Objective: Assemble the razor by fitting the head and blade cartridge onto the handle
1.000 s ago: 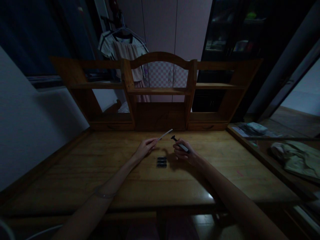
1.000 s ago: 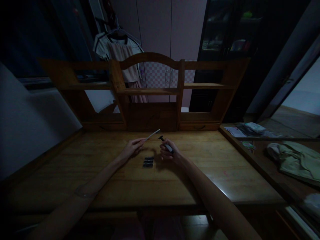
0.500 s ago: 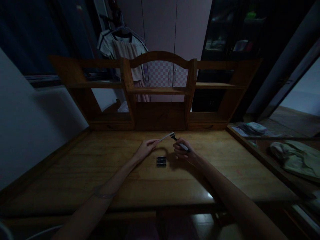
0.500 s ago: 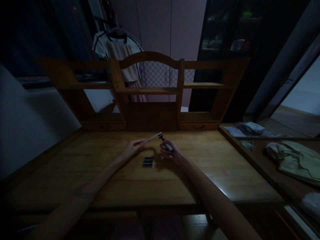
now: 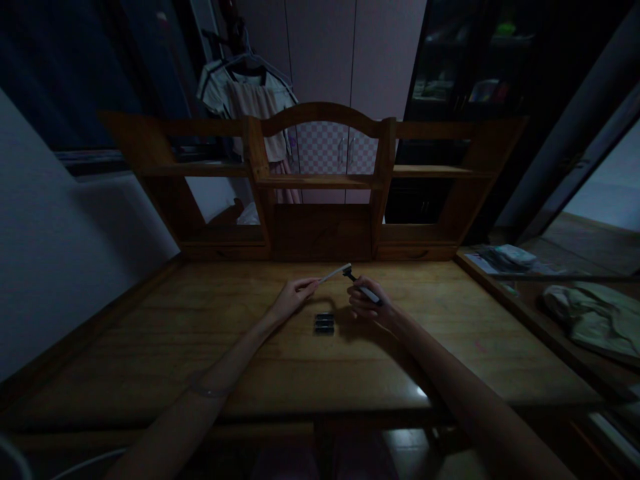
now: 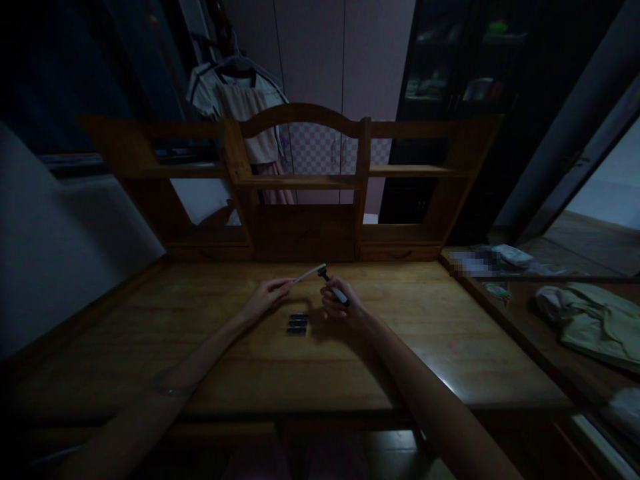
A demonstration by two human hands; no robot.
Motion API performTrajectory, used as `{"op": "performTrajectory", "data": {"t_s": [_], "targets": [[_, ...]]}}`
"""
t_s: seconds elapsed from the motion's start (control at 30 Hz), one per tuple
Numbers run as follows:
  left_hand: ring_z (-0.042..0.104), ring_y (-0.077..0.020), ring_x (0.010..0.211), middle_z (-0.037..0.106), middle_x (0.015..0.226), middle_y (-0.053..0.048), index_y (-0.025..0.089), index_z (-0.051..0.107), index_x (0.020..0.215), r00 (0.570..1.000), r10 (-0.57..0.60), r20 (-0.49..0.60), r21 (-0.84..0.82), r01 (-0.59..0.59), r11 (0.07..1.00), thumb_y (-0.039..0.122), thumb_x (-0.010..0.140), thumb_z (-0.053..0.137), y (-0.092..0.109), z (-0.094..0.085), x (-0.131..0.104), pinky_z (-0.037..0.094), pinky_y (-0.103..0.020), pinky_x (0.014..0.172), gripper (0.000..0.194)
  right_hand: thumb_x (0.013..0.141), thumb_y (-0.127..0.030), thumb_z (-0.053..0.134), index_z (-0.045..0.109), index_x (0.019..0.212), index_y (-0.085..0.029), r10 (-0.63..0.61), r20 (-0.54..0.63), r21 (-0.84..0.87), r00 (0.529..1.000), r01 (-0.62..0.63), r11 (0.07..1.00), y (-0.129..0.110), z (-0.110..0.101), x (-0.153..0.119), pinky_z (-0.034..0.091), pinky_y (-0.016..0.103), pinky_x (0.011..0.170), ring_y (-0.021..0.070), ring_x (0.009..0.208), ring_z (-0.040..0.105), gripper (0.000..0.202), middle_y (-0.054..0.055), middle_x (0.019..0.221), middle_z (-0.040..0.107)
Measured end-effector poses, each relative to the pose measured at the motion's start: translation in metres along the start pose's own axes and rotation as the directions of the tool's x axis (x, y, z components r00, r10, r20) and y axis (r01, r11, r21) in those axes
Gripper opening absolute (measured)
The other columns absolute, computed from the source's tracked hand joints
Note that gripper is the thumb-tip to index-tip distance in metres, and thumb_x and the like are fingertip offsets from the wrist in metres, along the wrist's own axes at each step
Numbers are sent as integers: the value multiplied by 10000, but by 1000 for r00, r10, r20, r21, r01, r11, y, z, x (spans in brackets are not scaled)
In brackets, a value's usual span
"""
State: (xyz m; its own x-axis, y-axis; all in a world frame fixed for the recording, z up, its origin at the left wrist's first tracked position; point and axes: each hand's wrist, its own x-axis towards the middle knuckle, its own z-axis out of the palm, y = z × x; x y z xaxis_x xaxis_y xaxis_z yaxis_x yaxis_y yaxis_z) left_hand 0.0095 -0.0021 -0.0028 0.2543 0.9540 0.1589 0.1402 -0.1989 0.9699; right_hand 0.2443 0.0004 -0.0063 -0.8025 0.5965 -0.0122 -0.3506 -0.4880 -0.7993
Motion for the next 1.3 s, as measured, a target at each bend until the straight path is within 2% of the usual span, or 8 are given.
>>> {"op": "performTrajectory", "data": {"t_s": [0.1, 0.2, 0.37, 0.53, 0.77, 0.97, 1.17, 1.3], "targets": [[346, -73, 495, 514, 582, -1, 91, 672, 1062, 1000, 4, -30, 34, -3, 999, 498, 752, 588, -1, -1, 1, 213, -206, 458, 519, 828, -384, 395, 285, 545, -218, -13, -27, 17, 1000, 13, 1000, 0, 1, -1, 501, 261, 543, 59, 256, 250, 347, -97, 343, 333], [331, -71, 480, 499, 554, 5, 81, 670, 1064, 998, 5, -62, 17, -4, 1000, 501, 743, 596, 0, -2, 1, 200, -208, 449, 534, 835, -376, 394, 287, 539, -216, -25, -32, 16, 999, 25, 1000, 0, 1, -2, 510, 272, 570, 56, 263, 240, 353, -96, 348, 336], [311, -65, 462, 439, 505, 26, 75, 651, 1100, 1000, -10, 25, -26, 11, 1000, 477, 761, 593, 3, 0, -1, 183, -207, 440, 529, 831, -360, 410, 307, 533, -219, -45, -33, 18, 998, 45, 999, -2, -1, -3, 509, 279, 555, 62, 269, 239, 345, -96, 339, 314], [312, -58, 450, 458, 518, 25, 88, 653, 1098, 999, -28, -28, -37, 27, 999, 494, 748, 601, 2, 0, -1, 177, -205, 433, 538, 828, -347, 398, 326, 529, -215, -65, -52, 20, 997, 66, 998, -2, -1, -4, 519, 290, 572, 65, 265, 238, 334, -95, 338, 321], [269, -43, 404, 383, 483, 55, 90, 645, 1105, 998, -58, -3, -85, 57, 995, 527, 735, 599, -1, 1, 0, 138, -198, 409, 575, 824, -354, 381, 331, 528, -214, -41, -35, 23, 999, 41, 999, -2, -2, -3, 521, 285, 570, 68, 259, 244, 331, -88, 332, 330], [269, -35, 393, 383, 520, 56, 108, 625, 1133, 997, -69, 40, -92, 73, 993, 536, 734, 599, 0, -1, 0, 124, -191, 393, 585, 829, -365, 378, 322, 535, -218, -30, -11, 15, 1000, 30, 999, -4, 2, -3, 524, 293, 566, 70, 257, 255, 333, -90, 330, 319], [261, -32, 386, 385, 516, 56, 93, 618, 1140, 998, -67, -8, -74, 66, 995, 544, 737, 592, -3, -2, 1, 112, -193, 392, 605, 834, -366, 383, 285, 523, -220, -49, -22, 13, 999, 49, 999, -8, 6, -5, 521, 275, 563, 63, 258, 247, 358, -93, 329, 306], [264, -34, 397, 371, 520, 57, 110, 610, 1155, 997, -64, 47, -98, 69, 993, 523, 758, 583, -1, 1, -1, 112, -190, 396, 573, 837, -365, 382, 295, 520, -220, -70, -13, 20, 997, 70, 997, -9, 6, -5, 522, 280, 578, 66, 258, 251, 359, -92, 328, 311]]}}
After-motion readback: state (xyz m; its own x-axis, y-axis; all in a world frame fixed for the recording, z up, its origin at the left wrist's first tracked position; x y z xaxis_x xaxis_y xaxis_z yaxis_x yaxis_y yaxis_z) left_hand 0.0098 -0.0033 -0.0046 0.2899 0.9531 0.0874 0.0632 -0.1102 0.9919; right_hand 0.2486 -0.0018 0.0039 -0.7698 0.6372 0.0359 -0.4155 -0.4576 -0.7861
